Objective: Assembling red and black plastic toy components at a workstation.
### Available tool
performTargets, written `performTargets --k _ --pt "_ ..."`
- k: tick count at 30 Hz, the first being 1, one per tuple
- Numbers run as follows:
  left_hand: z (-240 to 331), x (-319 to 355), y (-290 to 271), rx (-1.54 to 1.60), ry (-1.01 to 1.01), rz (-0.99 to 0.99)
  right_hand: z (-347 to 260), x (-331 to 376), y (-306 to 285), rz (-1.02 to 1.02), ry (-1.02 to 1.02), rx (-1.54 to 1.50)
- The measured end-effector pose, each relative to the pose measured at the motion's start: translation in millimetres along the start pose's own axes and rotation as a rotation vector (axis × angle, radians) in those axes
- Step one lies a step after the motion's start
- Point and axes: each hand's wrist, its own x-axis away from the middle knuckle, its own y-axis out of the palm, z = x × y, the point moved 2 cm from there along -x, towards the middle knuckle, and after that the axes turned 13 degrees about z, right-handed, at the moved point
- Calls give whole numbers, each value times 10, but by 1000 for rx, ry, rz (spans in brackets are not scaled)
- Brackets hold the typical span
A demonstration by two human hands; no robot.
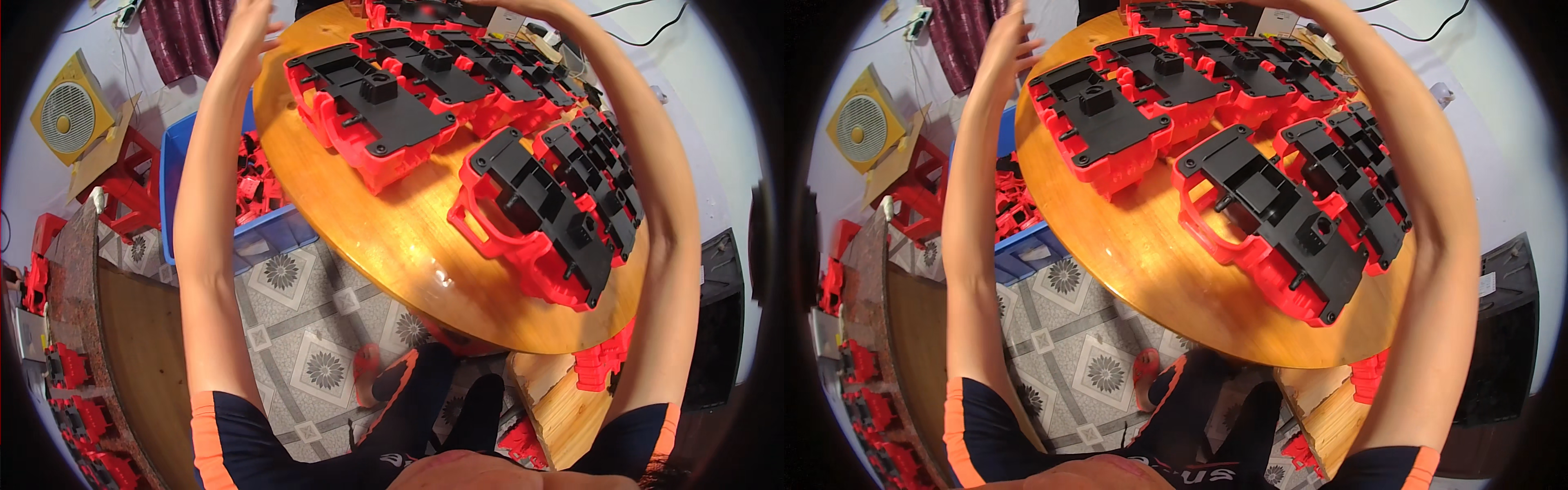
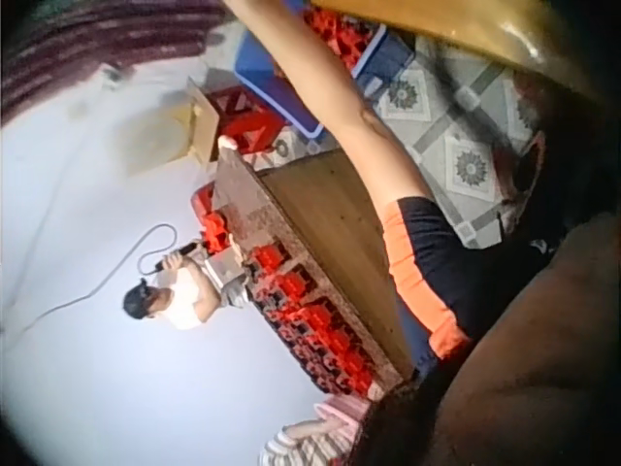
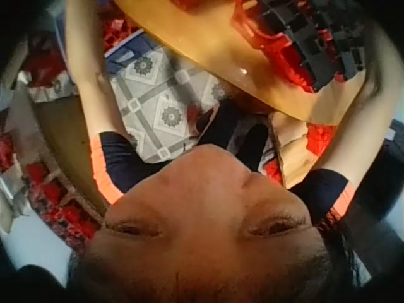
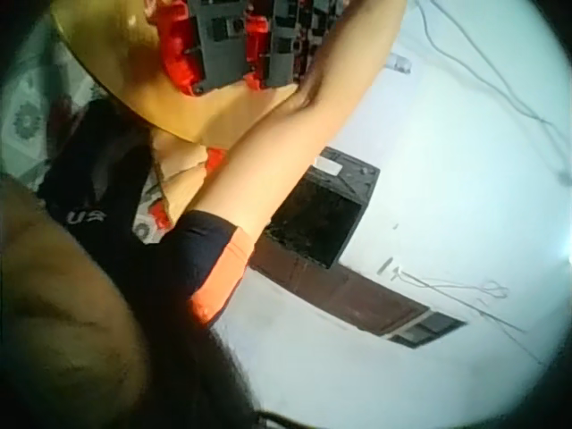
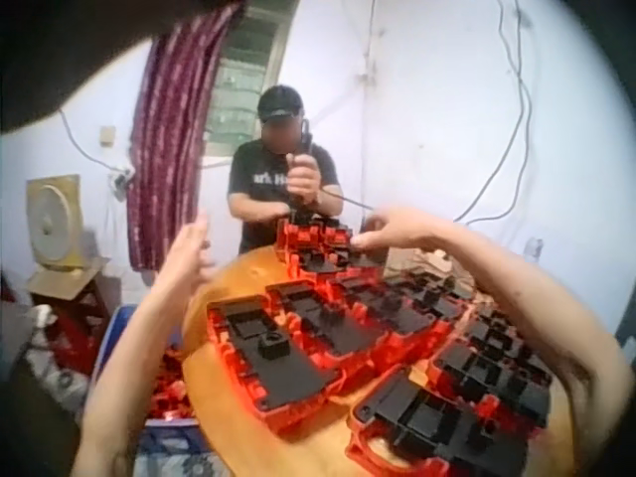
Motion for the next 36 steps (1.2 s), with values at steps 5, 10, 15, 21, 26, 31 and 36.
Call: performTargets --k 5,10,15,21,26,31,36 --pt "524 2002 -441 -273 823 -26 -723 345 564 -99 129 241" --pt "507 2430 -285 -462 827 15 -825 328 994 63 -201 462" --pt "328 1728 -669 -572 718 163 -777 -174 1166 8 -200 488" --pt "82 904 -720 -669 644 202 -1009 -787 1273 -30 -130 834" --pt "93 1119 -536 -570 652 201 -585 -995 1182 -233 116 863" --pt "-1 1068 -169 -511 719 126 -697 -513 1016 78 6 889" --pt "-71 1008 23 -393 730 29 -1296 554 553 93 195 482"
